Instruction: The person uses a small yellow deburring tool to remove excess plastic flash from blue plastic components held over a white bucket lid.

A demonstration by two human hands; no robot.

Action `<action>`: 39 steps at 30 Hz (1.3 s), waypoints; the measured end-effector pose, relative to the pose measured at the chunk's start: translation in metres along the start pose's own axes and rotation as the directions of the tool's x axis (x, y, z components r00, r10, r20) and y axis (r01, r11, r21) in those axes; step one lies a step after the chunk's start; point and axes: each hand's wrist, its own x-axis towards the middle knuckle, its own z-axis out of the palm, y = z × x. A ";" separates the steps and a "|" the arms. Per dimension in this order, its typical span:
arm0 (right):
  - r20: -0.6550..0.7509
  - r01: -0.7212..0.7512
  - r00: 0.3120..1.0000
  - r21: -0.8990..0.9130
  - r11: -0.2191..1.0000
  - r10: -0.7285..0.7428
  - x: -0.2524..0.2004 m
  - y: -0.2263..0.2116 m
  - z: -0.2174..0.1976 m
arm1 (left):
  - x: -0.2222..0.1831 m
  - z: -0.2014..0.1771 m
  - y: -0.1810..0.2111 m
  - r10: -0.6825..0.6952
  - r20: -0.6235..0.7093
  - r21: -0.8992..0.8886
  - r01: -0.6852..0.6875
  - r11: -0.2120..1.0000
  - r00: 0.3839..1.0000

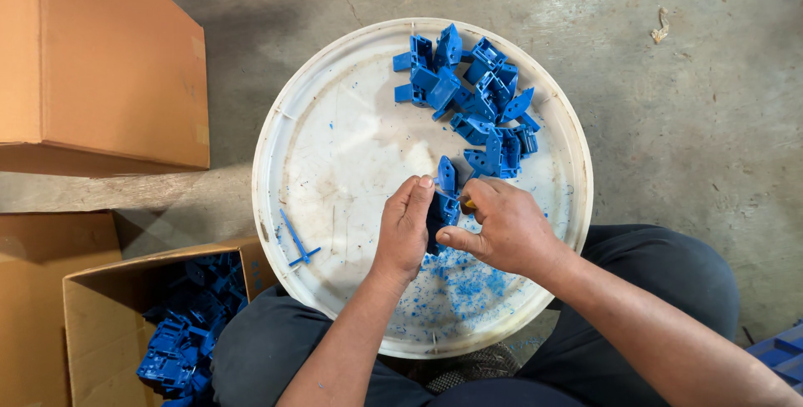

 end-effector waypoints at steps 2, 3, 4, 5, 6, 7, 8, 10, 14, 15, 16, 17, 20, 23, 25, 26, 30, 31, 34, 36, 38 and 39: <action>-0.019 0.023 1.000 -0.007 1.000 -0.023 -0.001 0.001 0.002 | 0.000 0.001 0.001 -0.016 -0.008 0.027 0.016 1.000 1.000; -0.029 0.034 0.999 -0.011 0.999 -0.034 -0.002 0.002 0.003 | 0.000 0.000 0.002 -0.032 -0.012 0.042 0.032 0.999 0.999; -0.027 0.037 0.999 -0.015 0.999 -0.037 -0.003 0.002 0.004 | 0.000 0.000 0.003 -0.046 -0.016 0.057 0.047 0.997 0.999; -0.025 0.039 0.999 -0.020 0.999 -0.040 -0.003 0.002 0.004 | -0.001 0.000 0.003 -0.016 -0.014 0.089 0.017 0.996 1.000; -0.023 0.043 0.999 -0.023 0.999 -0.043 -0.003 0.002 0.004 | -0.001 0.001 0.003 0.015 -0.010 0.122 -0.013 0.992 1.000; -0.009 0.030 1.000 -0.029 0.999 -0.030 -0.003 0.002 0.005 | -0.001 0.001 0.004 0.046 -0.006 0.154 -0.044 0.987 0.999; 0.004 0.015 1.000 -0.034 0.999 -0.014 -0.003 0.002 0.005 | -0.001 0.001 0.004 0.057 -0.009 0.180 -0.055 0.982 0.998; 0.024 -0.003 1.000 -0.042 0.999 0.004 -0.003 0.002 0.006 | -0.002 0.000 0.005 0.079 -0.013 0.233 -0.074 0.970 0.997; 0.042 -0.016 0.999 -0.041 0.999 0.018 -0.003 0.001 0.006 | -0.001 0.000 0.005 0.102 -0.027 0.335 -0.087 0.938 0.994; 0.045 -0.019 0.999 -0.038 0.999 0.021 -0.003 0.001 0.005 | -0.001 0.000 0.006 0.112 -0.029 0.358 -0.095 0.929 0.993; 0.052 -0.021 0.998 -0.040 0.999 0.023 -0.002 0.001 0.005 | -0.001 0.000 0.006 0.122 -0.031 0.380 -0.101 0.919 0.992; 0.059 -0.023 0.998 -0.041 0.999 0.026 -0.002 0.000 0.005 | 0.000 0.000 0.006 0.119 -0.024 0.390 -0.100 0.915 0.993; 0.070 0.002 0.998 -0.057 0.998 0.002 -0.004 -0.002 0.006 | 0.000 -0.002 0.006 0.095 -0.015 0.402 -0.081 0.912 0.995; 0.075 0.023 0.997 -0.030 0.999 -0.021 -0.004 -0.002 0.006 | 0.000 -0.001 0.006 0.084 -0.023 0.405 -0.068 0.912 0.996; 0.080 0.029 0.996 0.010 1.000 -0.030 -0.002 -0.002 0.006 | 0.001 0.000 0.008 0.141 -0.028 0.442 -0.114 0.890 0.990; 0.085 0.027 0.996 0.034 0.999 -0.030 -0.001 -0.003 0.006 | 0.000 0.001 0.010 0.158 -0.051 0.480 -0.115 0.870 0.986; 0.182 -0.087 0.983 0.284 0.955 0.035 0.002 0.000 0.005 | -0.005 0.007 0.017 0.277 -0.094 0.625 -0.160 0.764 0.956; 0.219 -0.130 0.973 0.248 0.960 0.075 0.002 0.000 0.005 | -0.006 0.009 0.019 0.321 -0.091 0.658 -0.185 0.730 0.943; 0.269 -0.162 0.956 0.170 0.972 0.112 0.002 0.000 0.005 | -0.006 0.009 0.022 0.322 -0.144 0.628 -0.165 0.760 0.936; 0.227 -0.078 0.973 0.173 0.982 0.038 0.001 -0.002 0.002 | -0.005 0.007 0.023 0.319 -0.165 0.588 -0.166 0.792 0.933; 0.161 -0.173 0.975 0.130 0.976 0.151 0.001 -0.006 0.001 | -0.005 0.005 0.022 0.326 -0.175 0.571 -0.174 0.803 0.929; 0.126 -0.222 0.970 0.111 0.969 0.208 0.002 -0.008 0.001 | -0.005 0.005 0.021 0.336 -0.173 0.575 -0.182 0.798 0.926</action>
